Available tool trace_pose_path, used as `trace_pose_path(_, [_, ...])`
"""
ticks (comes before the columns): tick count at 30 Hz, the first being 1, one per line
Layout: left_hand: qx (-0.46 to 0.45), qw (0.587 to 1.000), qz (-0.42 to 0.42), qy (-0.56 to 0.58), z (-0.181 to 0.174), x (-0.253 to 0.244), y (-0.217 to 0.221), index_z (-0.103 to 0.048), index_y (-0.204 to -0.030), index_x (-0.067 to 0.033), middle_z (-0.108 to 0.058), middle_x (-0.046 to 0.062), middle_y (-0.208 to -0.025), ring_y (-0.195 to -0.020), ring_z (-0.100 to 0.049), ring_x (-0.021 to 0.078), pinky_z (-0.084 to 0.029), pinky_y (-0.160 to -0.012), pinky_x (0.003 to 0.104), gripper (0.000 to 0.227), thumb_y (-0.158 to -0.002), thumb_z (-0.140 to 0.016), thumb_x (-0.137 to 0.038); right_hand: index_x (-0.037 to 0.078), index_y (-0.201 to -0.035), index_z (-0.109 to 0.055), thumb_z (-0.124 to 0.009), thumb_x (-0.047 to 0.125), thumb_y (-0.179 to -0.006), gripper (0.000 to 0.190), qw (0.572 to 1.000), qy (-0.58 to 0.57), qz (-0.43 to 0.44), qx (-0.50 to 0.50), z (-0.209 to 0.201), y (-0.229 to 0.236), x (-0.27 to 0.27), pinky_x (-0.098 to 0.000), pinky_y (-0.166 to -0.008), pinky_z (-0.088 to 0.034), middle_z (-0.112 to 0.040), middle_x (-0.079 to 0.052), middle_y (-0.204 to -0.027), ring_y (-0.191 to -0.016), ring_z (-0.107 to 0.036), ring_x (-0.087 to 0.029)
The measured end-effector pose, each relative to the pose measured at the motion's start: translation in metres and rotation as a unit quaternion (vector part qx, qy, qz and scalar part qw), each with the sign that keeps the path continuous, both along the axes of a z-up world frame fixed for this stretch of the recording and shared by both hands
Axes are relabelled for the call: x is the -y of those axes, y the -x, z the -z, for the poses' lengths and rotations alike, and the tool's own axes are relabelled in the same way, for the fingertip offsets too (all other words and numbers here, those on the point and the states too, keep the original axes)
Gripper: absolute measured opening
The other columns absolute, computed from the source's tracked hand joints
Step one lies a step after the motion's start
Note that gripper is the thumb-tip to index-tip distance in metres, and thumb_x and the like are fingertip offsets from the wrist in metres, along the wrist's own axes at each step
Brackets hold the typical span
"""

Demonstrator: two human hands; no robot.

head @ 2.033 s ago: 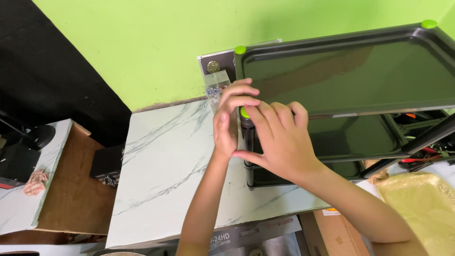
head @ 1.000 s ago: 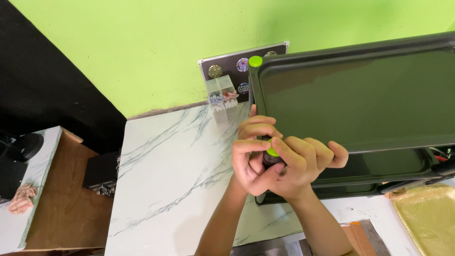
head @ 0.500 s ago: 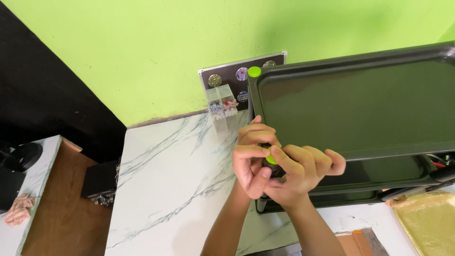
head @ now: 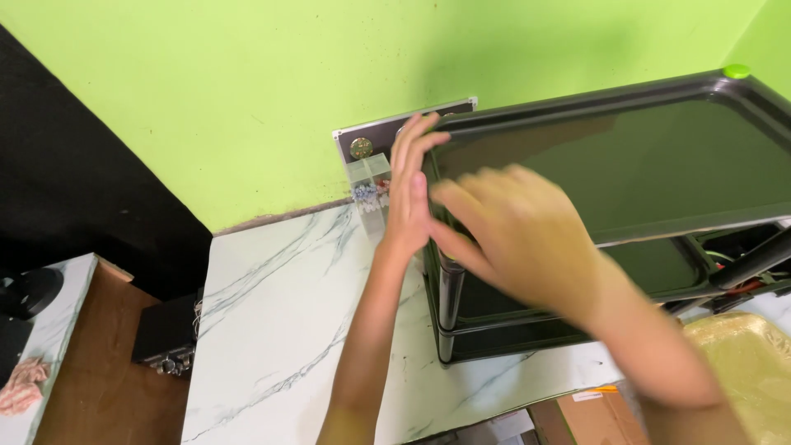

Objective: The person assembles a three-tier black plastic shelf by inserting black support poles into the trays and securing them with green corner caps. After assembling the unit, the person organizes several red boxes of tissue paper onto the middle shelf.

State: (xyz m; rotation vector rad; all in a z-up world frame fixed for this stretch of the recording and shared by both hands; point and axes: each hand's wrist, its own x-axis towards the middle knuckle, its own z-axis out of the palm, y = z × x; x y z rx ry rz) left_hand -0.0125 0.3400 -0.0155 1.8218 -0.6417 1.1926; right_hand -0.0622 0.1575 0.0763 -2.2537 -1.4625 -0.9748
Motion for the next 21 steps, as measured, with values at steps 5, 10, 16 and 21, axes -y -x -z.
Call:
trace_pose_path(5, [-0.054,0.997,-0.012,0.055,0.025,-0.022,-0.039,-0.058,-0.139,-0.0003,-0.049,0.02,-0.156,-0.151,-0.041,0.0411,-0.028,-0.128,0.047,0.069,-0.114,-0.018,-0.051,0.003,-0.103,-0.066,-0.061,0.018,-0.094,0.018,0.995,0.102,-0.004,0.011,-0.021,-0.094,-0.052,-0.0461,-0.066,-0.054,-0.072,-0.014,-0.09,-0.077,-0.07,-0.036])
trace_pose_path(10, [-0.073,0.994,-0.025,0.071,0.033,-0.034,-0.05,-0.056,-0.139,-0.0017,-0.058,0.013,-0.148,-0.143,-0.057,0.0342,-0.042,-0.124,0.039,0.048,-0.108,-0.034,-0.031,0.001,-0.111,-0.065,-0.058,0.015,-0.095,0.022,0.977,0.206,0.043,-0.025,-0.032,-0.134,-0.084,-0.0487,-0.07,-0.057,-0.072,-0.019,-0.099,-0.088,-0.071,-0.04])
trace_pose_path(16, [-0.03,0.997,-0.063,0.024,0.024,-0.016,-0.054,-0.047,-0.132,0.0012,-0.051,0.021,-0.135,-0.13,-0.05,0.0394,-0.041,-0.112,0.043,0.067,-0.075,-0.081,0.001,0.0,-0.116,-0.06,-0.06,0.005,-0.088,0.029,0.939,0.268,0.066,-0.205,-0.014,-0.174,-0.101,-0.0524,-0.079,-0.054,-0.07,-0.025,-0.105,-0.096,-0.068,-0.045])
trace_pose_path(21, [0.008,0.986,-0.144,0.087,0.05,-0.007,-0.095,-0.049,-0.122,-0.0051,-0.054,0.013,-0.13,-0.127,-0.049,0.0305,-0.039,-0.116,0.038,0.032,-0.093,-0.061,0.001,-0.001,-0.127,-0.047,-0.061,-0.004,-0.076,0.053,0.912,0.311,-0.023,-0.268,-0.006,-0.193,-0.097,-0.05,-0.078,-0.052,-0.071,-0.026,-0.099,-0.095,-0.069,-0.043])
